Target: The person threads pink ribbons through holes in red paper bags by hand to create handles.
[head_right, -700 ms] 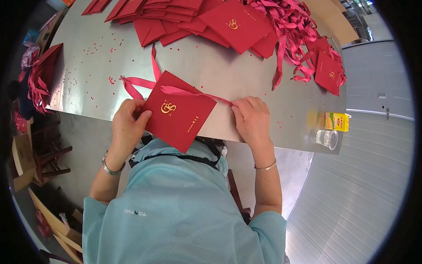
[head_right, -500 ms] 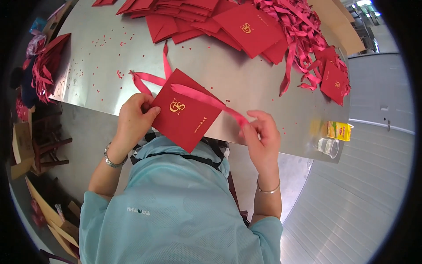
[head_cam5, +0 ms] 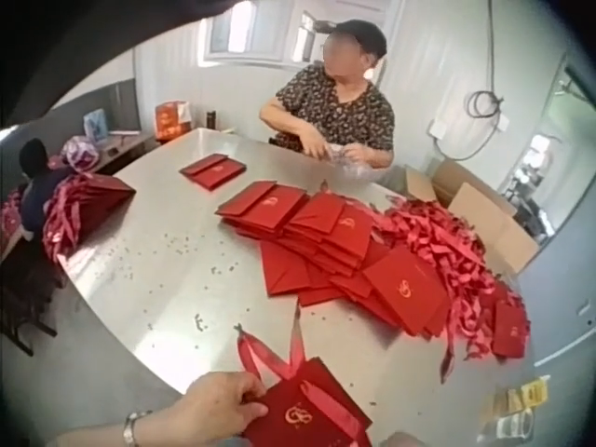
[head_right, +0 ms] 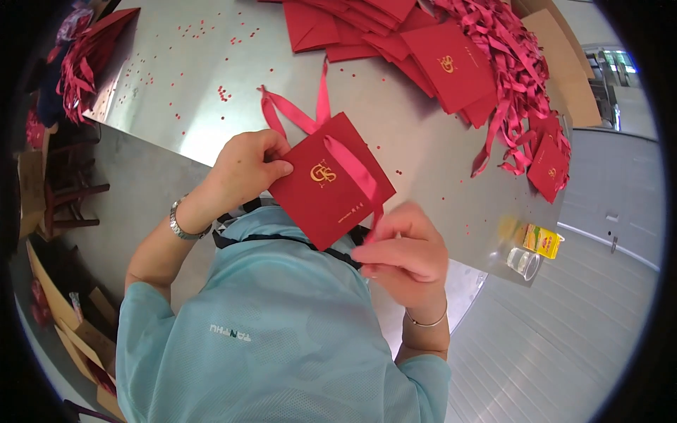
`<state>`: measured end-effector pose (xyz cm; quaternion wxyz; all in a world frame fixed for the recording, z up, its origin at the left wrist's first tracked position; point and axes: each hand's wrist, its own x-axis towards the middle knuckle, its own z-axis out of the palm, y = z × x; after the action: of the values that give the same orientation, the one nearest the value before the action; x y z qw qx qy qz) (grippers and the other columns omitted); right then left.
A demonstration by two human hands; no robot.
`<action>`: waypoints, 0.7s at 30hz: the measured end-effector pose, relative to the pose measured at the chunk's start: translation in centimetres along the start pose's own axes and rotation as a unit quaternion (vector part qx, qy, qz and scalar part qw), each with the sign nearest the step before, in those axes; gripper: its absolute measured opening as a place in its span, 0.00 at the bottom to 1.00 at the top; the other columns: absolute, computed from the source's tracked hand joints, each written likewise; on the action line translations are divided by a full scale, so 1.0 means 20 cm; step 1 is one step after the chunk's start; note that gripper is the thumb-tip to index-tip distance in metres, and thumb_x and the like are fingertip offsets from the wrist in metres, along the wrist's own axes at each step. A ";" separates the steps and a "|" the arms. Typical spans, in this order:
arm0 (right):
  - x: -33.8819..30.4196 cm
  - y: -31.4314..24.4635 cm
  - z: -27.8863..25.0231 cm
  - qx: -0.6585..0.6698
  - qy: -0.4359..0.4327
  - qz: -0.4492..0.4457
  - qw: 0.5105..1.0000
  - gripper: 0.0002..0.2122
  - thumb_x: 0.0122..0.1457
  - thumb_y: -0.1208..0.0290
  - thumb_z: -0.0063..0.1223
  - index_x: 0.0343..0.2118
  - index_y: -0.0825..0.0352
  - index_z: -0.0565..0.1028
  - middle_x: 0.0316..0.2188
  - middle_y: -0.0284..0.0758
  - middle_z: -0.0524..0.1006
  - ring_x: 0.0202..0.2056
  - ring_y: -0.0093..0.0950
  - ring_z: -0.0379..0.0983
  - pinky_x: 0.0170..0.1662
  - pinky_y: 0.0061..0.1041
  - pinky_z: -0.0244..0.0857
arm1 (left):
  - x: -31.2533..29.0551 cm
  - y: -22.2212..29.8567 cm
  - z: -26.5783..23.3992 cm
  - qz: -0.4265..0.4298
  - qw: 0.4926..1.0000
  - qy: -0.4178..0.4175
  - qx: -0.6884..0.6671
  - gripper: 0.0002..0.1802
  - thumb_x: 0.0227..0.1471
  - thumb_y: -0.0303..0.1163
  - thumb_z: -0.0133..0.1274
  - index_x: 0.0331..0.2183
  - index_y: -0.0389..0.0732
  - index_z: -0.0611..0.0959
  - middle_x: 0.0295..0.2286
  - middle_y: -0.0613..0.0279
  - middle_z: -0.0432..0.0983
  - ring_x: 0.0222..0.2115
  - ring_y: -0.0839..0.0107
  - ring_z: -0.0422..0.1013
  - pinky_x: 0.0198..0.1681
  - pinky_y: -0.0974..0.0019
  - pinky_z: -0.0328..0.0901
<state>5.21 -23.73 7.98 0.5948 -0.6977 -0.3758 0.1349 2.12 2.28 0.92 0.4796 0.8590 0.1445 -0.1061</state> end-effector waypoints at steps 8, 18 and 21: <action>0.08 0.39 0.39 0.074 0.076 0.204 0.973 0.08 0.58 0.82 0.53 0.41 0.71 0.74 0.29 0.36 0.80 0.29 0.19 0.75 0.34 0.18 0.69 | -0.06 0.01 -0.02 0.040 0.995 -0.077 0.038 0.12 0.45 0.29 0.58 0.35 0.35 0.81 0.31 0.49 0.78 0.35 0.52 0.74 0.39 0.54 0.68; 0.13 0.40 0.42 -0.091 0.055 0.097 0.990 0.03 0.52 0.82 0.58 0.28 0.70 0.75 0.23 0.35 0.78 0.22 0.21 0.74 0.27 0.18 0.67 | -0.11 -0.07 0.01 0.041 0.998 -0.038 -0.037 0.07 0.45 0.21 0.55 0.32 0.32 0.79 0.30 0.53 0.73 0.29 0.61 0.72 0.34 0.64 0.66; 0.11 0.40 0.44 -0.138 0.052 0.093 0.985 0.04 0.49 0.81 0.60 0.27 0.69 0.76 0.21 0.35 0.77 0.20 0.25 0.73 0.24 0.21 0.66 | -0.12 -0.07 0.02 0.062 0.998 -0.011 -0.031 0.08 0.46 0.20 0.55 0.33 0.31 0.79 0.30 0.52 0.75 0.30 0.62 0.72 0.35 0.65 0.67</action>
<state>4.04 -16.01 -1.17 0.4966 -0.8110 -0.2928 0.0995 -0.58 2.29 0.47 0.5133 0.8498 0.0892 -0.0808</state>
